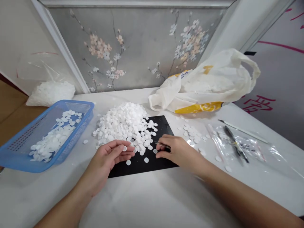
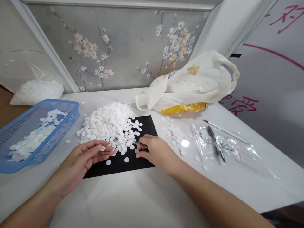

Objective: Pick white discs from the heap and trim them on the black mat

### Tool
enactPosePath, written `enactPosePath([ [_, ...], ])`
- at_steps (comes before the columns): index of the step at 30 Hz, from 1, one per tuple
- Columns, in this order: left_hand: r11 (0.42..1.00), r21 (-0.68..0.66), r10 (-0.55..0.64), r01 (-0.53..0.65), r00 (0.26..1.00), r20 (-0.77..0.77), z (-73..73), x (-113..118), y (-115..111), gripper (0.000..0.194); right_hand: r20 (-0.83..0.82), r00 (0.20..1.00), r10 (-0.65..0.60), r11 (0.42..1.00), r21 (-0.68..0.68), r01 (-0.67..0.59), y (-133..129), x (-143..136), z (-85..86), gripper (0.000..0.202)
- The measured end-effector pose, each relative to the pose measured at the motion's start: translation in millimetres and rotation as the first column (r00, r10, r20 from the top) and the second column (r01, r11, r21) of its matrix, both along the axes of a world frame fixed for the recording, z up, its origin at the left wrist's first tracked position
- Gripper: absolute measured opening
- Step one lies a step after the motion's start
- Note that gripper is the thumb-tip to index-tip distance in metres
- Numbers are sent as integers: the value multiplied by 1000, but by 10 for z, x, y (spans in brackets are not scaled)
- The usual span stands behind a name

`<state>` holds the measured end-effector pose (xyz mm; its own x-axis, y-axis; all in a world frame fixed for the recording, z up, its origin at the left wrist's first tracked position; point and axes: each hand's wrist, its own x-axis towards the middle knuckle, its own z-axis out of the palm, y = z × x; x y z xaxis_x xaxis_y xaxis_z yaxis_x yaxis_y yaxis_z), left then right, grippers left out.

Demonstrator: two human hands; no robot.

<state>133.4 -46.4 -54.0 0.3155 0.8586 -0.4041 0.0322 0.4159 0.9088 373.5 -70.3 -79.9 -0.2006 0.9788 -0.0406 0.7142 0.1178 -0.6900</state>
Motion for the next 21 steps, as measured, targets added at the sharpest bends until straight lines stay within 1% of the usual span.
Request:
enactPosePath([
  [3, 997, -72, -1, 4, 999, 52, -23, 29, -30, 26, 55, 998, 39, 998, 38, -41, 12, -29, -43, 10],
  [6, 990, -140, 19, -3, 993, 116, -43, 61, -64, 28, 139, 988, 67, 992, 100, -81, 18, -34, -47, 17],
  [8, 988, -154, -4, 27, 989, 151, -53, 78, -82, 29, 121, 991, 49, 991, 116, -64, 7, -50, -14, 17],
  [9, 988, -149, -21, 44, 987, 156, -56, 85, -91, 30, 65, 998, 25, 995, 98, -31, -5, -66, 13, 17],
  [11, 990, -126, -50, 66, 991, 125, -63, 105, -113, 30, -121, 992, -28, 999, -24, 26, -39, -115, 76, 15],
  [12, 991, -112, -67, 78, 993, 98, -65, 120, -129, 29, -228, 972, -55, 994, -108, 31, -60, -146, 107, 15],
  [14, 991, -89, -100, 104, 994, 54, -67, 160, -168, 24, -401, 911, -95, 970, -241, -5, -99, -211, 149, 17],
  [15, 990, -76, -118, 121, 992, 41, -65, 184, -190, 22, -461, 881, -106, 961, -273, -27, -116, -242, 157, 18],
  [17, 988, -44, -149, 151, 988, 29, -55, 236, -228, 20, -545, 830, -118, 953, -297, -59, -140, -293, 150, 20],
  [21, 989, 17, -144, 144, 989, -34, -16, 308, -258, 15, -652, 750, -108, 943, -306, -130, -156, -336, 111, 24],
])
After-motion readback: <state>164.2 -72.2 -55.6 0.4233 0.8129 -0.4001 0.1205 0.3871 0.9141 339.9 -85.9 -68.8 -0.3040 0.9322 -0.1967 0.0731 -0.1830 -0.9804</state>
